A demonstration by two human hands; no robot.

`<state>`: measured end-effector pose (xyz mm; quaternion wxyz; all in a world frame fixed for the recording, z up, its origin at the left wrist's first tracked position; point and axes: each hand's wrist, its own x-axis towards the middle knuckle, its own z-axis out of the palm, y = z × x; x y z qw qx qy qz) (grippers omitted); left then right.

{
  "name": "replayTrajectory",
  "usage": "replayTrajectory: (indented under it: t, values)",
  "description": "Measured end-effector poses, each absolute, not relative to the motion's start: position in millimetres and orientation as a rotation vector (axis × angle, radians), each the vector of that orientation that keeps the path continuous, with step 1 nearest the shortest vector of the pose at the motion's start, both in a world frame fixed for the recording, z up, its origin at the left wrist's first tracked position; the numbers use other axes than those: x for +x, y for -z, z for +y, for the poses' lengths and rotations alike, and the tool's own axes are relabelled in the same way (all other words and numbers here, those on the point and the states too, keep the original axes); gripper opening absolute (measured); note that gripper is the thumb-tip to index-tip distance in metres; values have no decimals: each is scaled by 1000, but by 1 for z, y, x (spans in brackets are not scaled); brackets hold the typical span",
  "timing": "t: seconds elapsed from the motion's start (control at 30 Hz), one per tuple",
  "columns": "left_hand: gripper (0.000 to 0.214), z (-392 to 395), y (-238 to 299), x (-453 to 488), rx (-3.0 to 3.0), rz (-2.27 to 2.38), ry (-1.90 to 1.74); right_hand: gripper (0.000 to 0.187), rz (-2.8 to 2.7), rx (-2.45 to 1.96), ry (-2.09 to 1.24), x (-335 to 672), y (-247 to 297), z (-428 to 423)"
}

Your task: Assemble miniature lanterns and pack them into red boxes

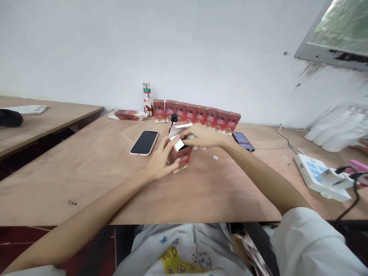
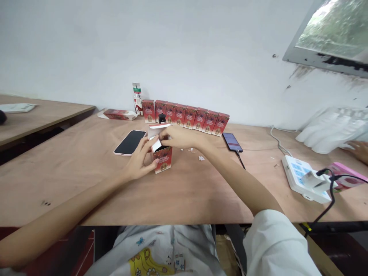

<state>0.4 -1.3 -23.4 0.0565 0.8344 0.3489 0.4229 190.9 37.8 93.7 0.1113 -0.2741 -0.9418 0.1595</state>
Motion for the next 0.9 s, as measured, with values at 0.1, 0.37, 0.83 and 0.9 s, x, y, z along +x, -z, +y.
replayTrajectory:
  t: [0.1,0.37,0.83,0.9]
  values:
    - [74,-2,24,0,2550,1025,-1308,26,-2516,-792,-558,199,-89,41]
    - [88,0,25,-1,2562,960,-1347,22,-2393,-781,-606,217,-78,28]
    - [83,2,16,-2,2440,1016,-1493,21,-2376,-883,0,185,-84,14]
    - [82,7,21,-4,2360,1048,-1558,24,-2160,-854,-33,191,-86,20]
